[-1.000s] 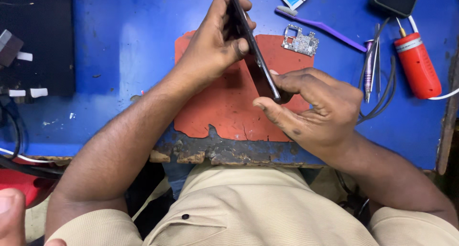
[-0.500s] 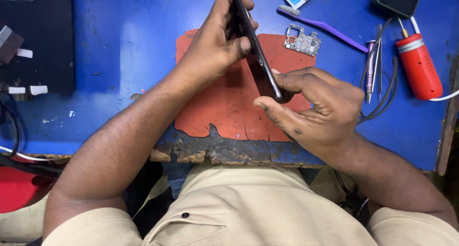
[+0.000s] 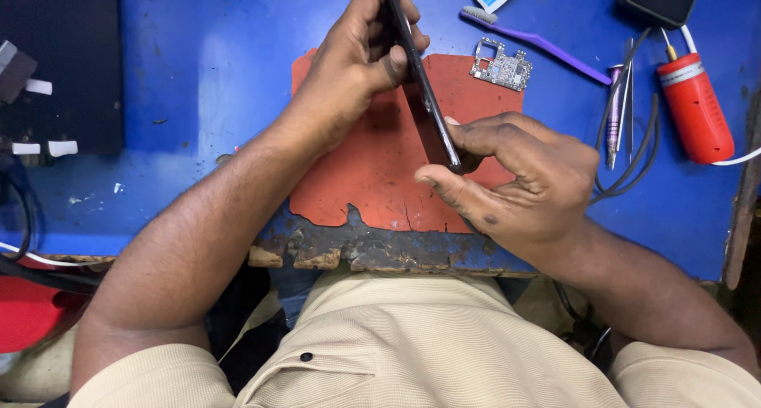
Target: The person inspects a black smartphone, repeatedly pressing the power button and rotating the device to check the edges and back. They then use tweezers to clean the charging port area and briefly connect a charging cable to test the device.
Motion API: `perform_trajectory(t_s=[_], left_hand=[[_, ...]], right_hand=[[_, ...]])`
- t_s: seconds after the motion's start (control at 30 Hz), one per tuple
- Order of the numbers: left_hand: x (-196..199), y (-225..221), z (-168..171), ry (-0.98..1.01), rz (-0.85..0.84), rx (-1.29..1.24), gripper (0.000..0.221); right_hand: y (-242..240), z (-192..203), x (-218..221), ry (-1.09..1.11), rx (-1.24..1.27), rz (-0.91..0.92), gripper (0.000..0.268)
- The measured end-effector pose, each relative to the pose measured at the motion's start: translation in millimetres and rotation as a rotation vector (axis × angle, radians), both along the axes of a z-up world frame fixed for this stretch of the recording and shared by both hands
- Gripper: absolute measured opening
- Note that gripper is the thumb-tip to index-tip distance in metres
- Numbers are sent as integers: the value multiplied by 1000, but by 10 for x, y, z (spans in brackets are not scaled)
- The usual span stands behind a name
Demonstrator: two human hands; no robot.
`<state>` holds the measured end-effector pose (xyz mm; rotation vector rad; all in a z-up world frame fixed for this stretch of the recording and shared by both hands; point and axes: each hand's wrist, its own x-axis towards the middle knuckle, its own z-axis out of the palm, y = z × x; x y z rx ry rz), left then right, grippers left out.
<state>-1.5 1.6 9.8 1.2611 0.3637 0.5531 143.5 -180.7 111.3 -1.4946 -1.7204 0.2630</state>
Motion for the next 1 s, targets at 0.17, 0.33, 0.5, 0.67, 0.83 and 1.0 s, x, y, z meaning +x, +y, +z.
perform_trajectory(t_s=[0.17, 0.33, 0.5, 0.67, 0.83, 1.0], left_hand=[[23, -9, 61, 40, 22, -38, 30], [12, -7, 88, 74, 20, -45, 28], [17, -9, 34, 21, 28, -19, 31], [7, 2, -53, -13, 19, 17, 41], [-42, 47, 20, 5, 62, 142, 38], [-140, 86, 189, 161, 188, 217, 33]], right_hand=[[-2, -5, 6, 2, -6, -8, 34], [2, -5, 5, 37, -13, -14, 35], [-12, -5, 1, 34, -12, -3, 34], [-28, -37, 36, 22, -21, -12, 33], [11, -38, 126, 92, -86, -18, 25], [64, -118, 258, 107, -188, -77, 18]])
